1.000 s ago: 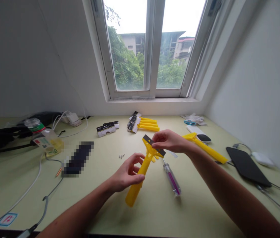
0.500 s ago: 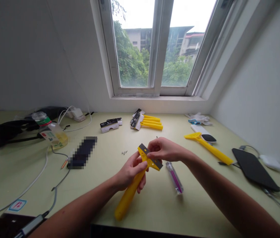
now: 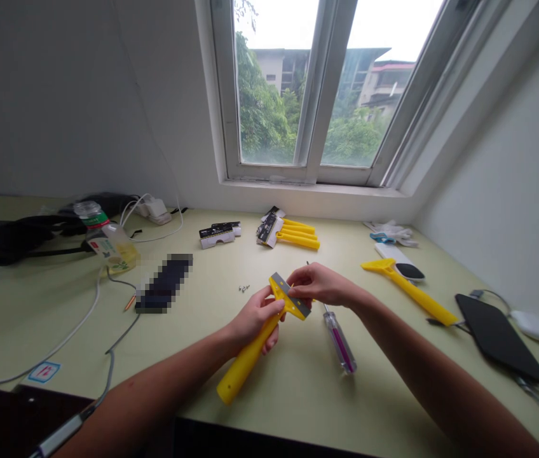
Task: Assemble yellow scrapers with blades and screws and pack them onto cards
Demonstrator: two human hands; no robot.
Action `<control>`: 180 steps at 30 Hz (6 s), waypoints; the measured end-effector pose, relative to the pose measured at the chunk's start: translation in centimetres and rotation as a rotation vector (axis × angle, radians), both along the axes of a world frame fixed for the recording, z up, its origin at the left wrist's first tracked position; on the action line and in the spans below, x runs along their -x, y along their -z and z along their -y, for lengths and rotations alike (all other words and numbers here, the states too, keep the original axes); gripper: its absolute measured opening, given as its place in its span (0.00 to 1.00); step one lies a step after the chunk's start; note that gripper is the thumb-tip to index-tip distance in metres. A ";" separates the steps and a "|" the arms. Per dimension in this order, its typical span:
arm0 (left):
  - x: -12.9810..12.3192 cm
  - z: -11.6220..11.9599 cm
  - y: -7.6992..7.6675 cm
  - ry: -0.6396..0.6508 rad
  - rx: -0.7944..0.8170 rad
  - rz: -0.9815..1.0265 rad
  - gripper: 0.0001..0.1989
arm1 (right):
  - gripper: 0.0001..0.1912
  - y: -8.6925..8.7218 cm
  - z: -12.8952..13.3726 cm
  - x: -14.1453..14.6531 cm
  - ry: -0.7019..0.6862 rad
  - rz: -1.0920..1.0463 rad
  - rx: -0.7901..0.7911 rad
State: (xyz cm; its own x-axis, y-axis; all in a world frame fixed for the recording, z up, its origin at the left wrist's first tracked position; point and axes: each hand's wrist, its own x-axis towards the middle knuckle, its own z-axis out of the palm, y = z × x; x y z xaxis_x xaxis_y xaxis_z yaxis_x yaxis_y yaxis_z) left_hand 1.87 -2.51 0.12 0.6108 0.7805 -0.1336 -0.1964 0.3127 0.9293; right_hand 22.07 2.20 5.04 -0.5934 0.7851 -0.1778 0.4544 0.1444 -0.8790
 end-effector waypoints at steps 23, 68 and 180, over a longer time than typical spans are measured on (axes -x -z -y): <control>0.4 -0.8 -0.2 -0.059 0.028 -0.028 0.14 | 0.26 1.8 -2.3 -3.5 -0.069 0.805 -0.536; 0.6 -0.7 -0.8 -0.035 0.056 -0.008 0.19 | 0.21 -2.8 0.5 -1.7 0.032 -0.068 -0.248; 2.2 -0.4 -3.4 -0.080 -0.354 -0.327 0.18 | 0.04 -3.6 2.5 4.5 0.062 0.086 -0.769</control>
State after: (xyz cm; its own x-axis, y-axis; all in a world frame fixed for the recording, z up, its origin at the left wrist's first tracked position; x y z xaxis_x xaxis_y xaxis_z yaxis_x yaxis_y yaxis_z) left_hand -0.33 -2.12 3.51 0.5172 0.8555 -0.0263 0.1130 -0.0378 0.9929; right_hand 17.56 -0.35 8.61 -0.5530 0.7378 0.3871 0.5435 0.6716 -0.5035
